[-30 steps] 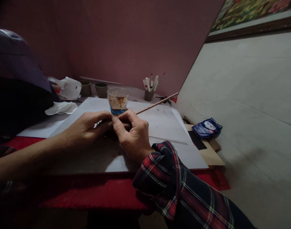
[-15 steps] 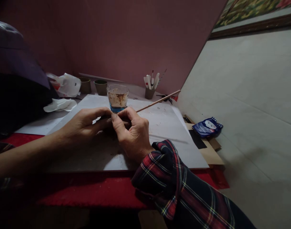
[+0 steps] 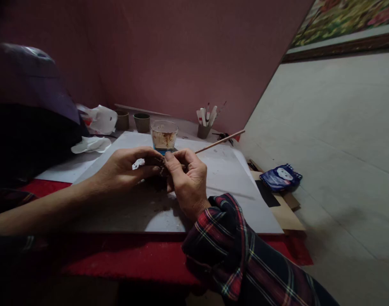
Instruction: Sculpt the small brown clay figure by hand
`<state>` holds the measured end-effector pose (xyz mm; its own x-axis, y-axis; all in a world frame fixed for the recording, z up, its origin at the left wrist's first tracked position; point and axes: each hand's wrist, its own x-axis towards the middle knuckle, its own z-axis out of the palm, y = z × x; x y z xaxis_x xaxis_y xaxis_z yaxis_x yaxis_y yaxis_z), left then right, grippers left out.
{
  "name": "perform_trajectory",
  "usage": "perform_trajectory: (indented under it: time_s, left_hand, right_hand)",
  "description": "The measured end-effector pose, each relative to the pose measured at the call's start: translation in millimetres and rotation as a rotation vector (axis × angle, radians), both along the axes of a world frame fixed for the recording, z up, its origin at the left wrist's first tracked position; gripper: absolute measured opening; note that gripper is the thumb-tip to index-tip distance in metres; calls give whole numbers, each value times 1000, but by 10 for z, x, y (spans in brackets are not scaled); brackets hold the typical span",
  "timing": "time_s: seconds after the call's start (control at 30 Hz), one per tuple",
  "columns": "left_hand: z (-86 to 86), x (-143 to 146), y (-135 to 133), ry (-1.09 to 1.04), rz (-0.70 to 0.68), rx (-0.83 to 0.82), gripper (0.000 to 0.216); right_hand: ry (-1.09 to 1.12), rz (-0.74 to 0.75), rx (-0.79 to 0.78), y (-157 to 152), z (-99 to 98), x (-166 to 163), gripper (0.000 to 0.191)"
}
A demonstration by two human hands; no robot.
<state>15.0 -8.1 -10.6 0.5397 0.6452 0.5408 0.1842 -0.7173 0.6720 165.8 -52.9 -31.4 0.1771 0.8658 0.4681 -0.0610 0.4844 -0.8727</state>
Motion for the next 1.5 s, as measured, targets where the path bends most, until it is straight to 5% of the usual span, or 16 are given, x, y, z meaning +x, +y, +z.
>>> perform_trajectory:
  time_s: [0.13,0.33,0.53,0.67,0.93,1.2,1.33,1.5]
  left_hand:
    - [19,-9,-4,-148,5,-41,15]
    - [19,-14,26,-422,12,-507,21]
    - [12,-16,48,-542,-117,-772,40]
    - [17,-9,33,-563,-122,-799,37]
    - [31,19,13,-536,-187,-859,30]
    - [27,11,14,-512,-117,-795,34]
    - [26,6,1,-552,-196,-814,44]
    - [18,10,5,-577,-185,-839,32]
  right_hand:
    - [18,-15,31,-23,12,-19,21]
    - [86,-85,99,55,-23,5,19]
    - [-137,-99,179,42,-32,-8,18]
    - [-270,-49,217,22,-60,-6,21]
    - [-213,-294,240,49,-64,5,24]
    - [-280,-161,211,40,-60,4,17]
    - [-274,-151,205,7,-43,-9,12]
    - [-258,-140,222,-8,-48,12,11]
